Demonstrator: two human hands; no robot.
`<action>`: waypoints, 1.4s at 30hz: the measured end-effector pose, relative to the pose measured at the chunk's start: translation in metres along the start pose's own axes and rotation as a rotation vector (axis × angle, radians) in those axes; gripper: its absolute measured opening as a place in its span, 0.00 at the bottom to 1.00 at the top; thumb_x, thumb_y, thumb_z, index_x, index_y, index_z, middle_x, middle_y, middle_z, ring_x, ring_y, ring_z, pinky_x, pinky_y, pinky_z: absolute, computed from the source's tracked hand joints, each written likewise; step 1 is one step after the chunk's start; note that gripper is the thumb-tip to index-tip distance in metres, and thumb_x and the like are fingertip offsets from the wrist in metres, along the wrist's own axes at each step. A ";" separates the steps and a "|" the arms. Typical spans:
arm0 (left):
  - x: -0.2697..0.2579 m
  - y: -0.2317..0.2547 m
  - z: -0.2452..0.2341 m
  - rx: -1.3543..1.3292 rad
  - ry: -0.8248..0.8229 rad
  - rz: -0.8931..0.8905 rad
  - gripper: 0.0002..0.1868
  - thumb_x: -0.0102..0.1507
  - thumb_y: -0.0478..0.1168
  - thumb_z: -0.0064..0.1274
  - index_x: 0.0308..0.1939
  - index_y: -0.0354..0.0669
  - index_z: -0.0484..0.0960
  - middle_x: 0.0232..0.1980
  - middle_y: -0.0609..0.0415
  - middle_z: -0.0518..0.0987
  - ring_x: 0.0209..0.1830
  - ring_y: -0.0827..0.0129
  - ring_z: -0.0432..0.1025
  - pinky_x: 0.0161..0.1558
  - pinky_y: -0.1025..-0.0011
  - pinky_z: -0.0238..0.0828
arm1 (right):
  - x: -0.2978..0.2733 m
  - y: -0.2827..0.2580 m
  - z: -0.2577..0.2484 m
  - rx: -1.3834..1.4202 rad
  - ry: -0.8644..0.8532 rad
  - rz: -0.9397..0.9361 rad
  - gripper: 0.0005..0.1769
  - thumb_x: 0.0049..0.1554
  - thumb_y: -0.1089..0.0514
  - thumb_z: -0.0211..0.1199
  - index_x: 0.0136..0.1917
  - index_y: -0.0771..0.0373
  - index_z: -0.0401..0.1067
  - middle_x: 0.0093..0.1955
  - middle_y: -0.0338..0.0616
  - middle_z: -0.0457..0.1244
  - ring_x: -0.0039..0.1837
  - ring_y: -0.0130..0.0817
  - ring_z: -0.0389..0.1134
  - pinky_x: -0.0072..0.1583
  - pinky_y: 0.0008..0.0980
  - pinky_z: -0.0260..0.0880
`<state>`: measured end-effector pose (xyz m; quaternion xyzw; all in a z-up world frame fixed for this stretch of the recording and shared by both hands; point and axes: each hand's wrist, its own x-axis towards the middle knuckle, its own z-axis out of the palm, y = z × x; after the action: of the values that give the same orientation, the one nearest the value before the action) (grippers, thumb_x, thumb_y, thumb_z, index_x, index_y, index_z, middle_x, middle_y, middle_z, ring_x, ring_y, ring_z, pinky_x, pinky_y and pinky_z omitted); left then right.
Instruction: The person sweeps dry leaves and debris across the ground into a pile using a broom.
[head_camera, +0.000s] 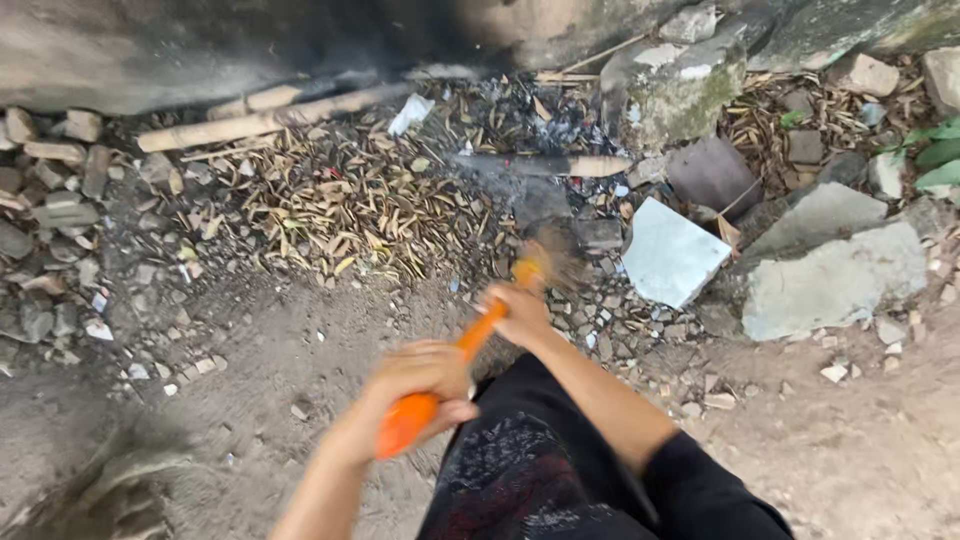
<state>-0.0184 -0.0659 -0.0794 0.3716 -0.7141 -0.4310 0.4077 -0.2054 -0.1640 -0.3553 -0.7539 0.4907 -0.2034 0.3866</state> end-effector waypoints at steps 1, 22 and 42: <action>-0.005 0.013 -0.014 0.064 0.004 0.013 0.19 0.58 0.42 0.69 0.28 0.41 0.71 0.31 0.55 0.76 0.35 0.60 0.74 0.48 0.62 0.74 | 0.012 -0.019 0.001 0.010 0.035 -0.122 0.12 0.56 0.48 0.66 0.39 0.55 0.69 0.39 0.39 0.65 0.49 0.41 0.69 0.62 0.49 0.57; -0.011 0.068 -0.047 0.190 -0.050 0.144 0.13 0.55 0.40 0.63 0.28 0.40 0.73 0.36 0.52 0.79 0.49 0.50 0.76 0.58 0.50 0.66 | -0.001 -0.056 -0.012 -0.115 0.171 -0.284 0.16 0.55 0.46 0.69 0.34 0.56 0.70 0.34 0.39 0.62 0.43 0.42 0.66 0.65 0.52 0.54; 0.003 0.081 -0.063 0.051 -0.224 0.204 0.18 0.61 0.40 0.66 0.28 0.42 0.70 0.31 0.57 0.75 0.36 0.61 0.76 0.59 0.56 0.76 | 0.035 -0.083 -0.005 -0.122 0.345 -0.356 0.16 0.54 0.47 0.69 0.34 0.56 0.69 0.36 0.37 0.66 0.46 0.41 0.70 0.70 0.60 0.51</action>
<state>0.0228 -0.0595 0.0143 0.2569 -0.7997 -0.4079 0.3579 -0.1450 -0.1793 -0.2901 -0.8045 0.4202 -0.3640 0.2090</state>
